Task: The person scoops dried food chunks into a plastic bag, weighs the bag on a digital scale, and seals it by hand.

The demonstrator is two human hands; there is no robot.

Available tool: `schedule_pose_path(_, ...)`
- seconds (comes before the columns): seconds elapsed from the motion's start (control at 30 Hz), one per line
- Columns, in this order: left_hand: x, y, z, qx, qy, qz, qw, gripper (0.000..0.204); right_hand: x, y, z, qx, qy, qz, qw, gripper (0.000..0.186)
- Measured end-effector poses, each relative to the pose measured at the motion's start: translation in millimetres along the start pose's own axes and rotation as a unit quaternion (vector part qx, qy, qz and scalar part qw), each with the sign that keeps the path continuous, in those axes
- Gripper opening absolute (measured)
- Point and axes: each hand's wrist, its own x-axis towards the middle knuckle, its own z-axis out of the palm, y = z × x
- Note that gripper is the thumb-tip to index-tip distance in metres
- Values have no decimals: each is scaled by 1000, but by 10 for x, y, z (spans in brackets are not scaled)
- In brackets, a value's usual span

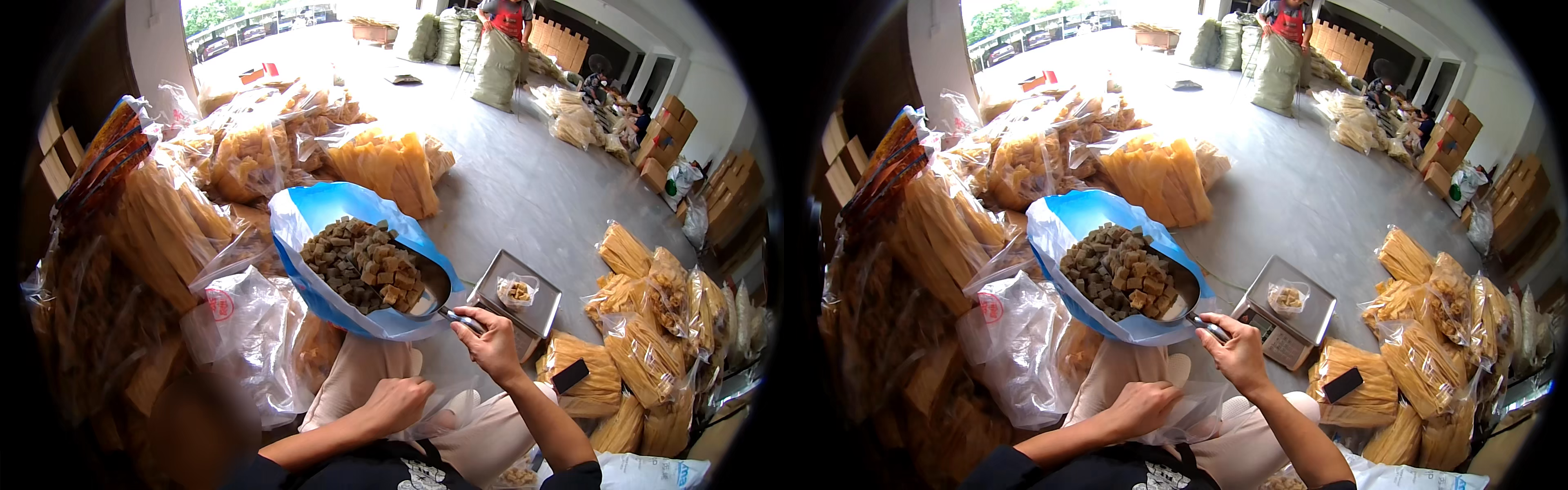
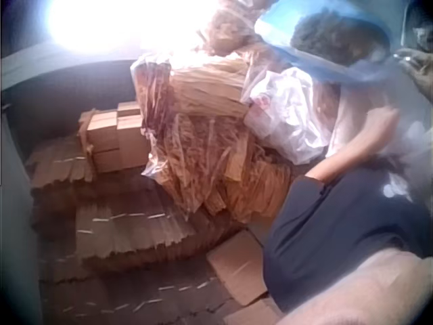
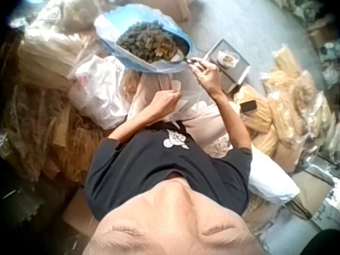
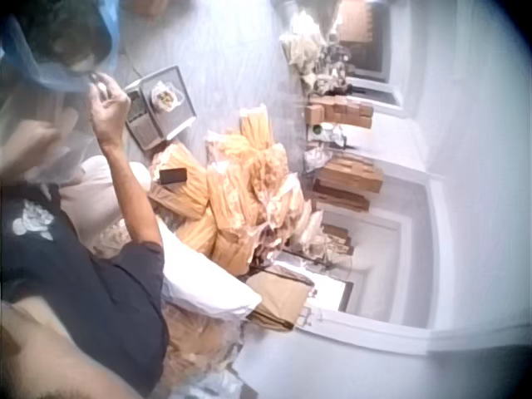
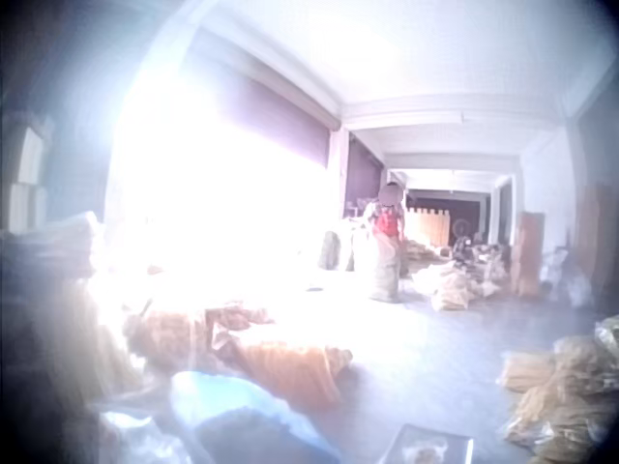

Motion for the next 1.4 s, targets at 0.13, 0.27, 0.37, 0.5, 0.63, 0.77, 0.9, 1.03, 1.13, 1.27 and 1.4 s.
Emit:
schedule_pose_path(0.13,83,133,6,-28,-33,-29,999,17,-115,-114,-68,-22,18,-8,1000,23)
schedule_pose_path(0.27,135,150,83,-25,-46,-27,998,17,-225,-282,-193,-29,19,12,999,22)
schedule_pose_path(0.37,148,142,118,-17,-50,-40,998,17,-308,-376,-280,-7,14,36,999,21)
schedule_pose_path(0.5,120,117,142,-20,-54,-48,997,17,-350,-512,-355,-35,-10,36,999,21)
schedule_pose_path(0.63,137,127,157,-15,-55,-45,997,18,-373,-517,-330,-18,-4,34,999,22)
schedule_pose_path(0.77,133,53,173,-43,-12,-59,997,17,-430,-408,-309,-31,9,25,999,22)
schedule_pose_path(0.9,165,-13,105,-72,24,-78,994,17,-552,-342,-351,-5,26,28,999,21)
schedule_pose_path(1.03,269,-102,41,-127,35,-115,985,18,-747,-341,-444,10,64,12,998,21)
schedule_pose_path(1.13,388,-251,109,-195,26,-174,965,20,-964,-425,-585,23,97,26,995,23)
schedule_pose_path(1.27,587,-216,37,-165,112,-137,970,16,-1326,-350,-811,4,161,40,986,24)
schedule_pose_path(1.4,773,-183,79,-150,143,-104,973,11,-1770,-211,-999,-50,193,71,977,23)
